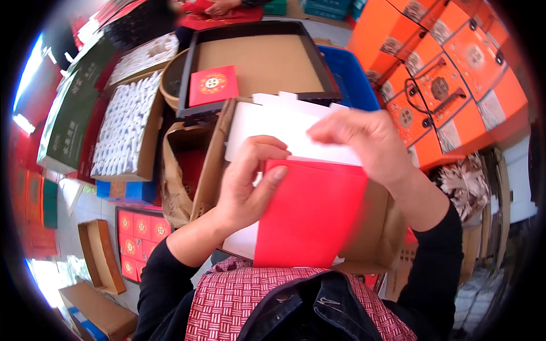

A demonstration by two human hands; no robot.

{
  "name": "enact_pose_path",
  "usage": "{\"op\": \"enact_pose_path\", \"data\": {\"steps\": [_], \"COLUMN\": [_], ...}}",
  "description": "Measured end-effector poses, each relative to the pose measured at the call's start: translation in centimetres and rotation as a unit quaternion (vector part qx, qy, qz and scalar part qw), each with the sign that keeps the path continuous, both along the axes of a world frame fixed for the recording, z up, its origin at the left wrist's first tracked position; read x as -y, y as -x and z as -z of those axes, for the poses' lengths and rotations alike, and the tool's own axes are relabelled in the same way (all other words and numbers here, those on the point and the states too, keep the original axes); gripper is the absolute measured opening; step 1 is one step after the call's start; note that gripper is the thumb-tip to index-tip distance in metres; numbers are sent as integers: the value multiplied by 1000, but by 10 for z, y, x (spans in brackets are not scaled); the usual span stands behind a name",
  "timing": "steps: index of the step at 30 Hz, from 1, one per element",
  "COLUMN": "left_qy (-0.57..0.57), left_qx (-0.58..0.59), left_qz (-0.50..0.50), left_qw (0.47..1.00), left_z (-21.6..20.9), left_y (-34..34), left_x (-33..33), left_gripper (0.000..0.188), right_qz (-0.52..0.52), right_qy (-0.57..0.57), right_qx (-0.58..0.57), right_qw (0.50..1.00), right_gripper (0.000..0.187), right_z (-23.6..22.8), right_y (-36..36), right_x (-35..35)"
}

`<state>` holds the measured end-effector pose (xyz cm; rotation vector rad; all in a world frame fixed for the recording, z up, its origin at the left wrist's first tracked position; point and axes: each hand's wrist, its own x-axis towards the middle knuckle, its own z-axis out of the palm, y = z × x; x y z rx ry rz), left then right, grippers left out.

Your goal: The person assembles red and white paper boxes by folding flaps and tucking tabs. They place small wrapped items into the boxes and set the finished boxes aside. The task is performed by hand in a cluttered workspace with stacks of boxes and materials.

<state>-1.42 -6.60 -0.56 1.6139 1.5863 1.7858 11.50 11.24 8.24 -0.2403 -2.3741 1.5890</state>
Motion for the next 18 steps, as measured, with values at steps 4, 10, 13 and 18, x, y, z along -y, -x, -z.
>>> {"op": "enact_pose_path", "data": {"steps": [4, 10, 13, 18], "left_qy": [-32, -24, -31, -37], "left_qx": [-4, 18, 39, 46], "left_qz": [3, -23, -18, -24], "left_qw": [999, 999, 999, 998], "left_z": [-2, 0, 4, -2], "left_y": [-1, -4, -5, -11], "left_x": [-1, -3, 0, -1], "left_gripper": [12, 12, 13, 16], "right_qz": [14, 187, 237, 172], "right_qy": [119, 194, 13, -151], "right_qx": [-62, -75, -134, -197], "right_qw": [991, 960, 962, 953], "right_gripper": [17, 17, 12, 10], "right_z": [16, 45, 52, 51], "right_y": [-37, -63, -64, -72], "right_x": [-24, 20, 38, 45]}}
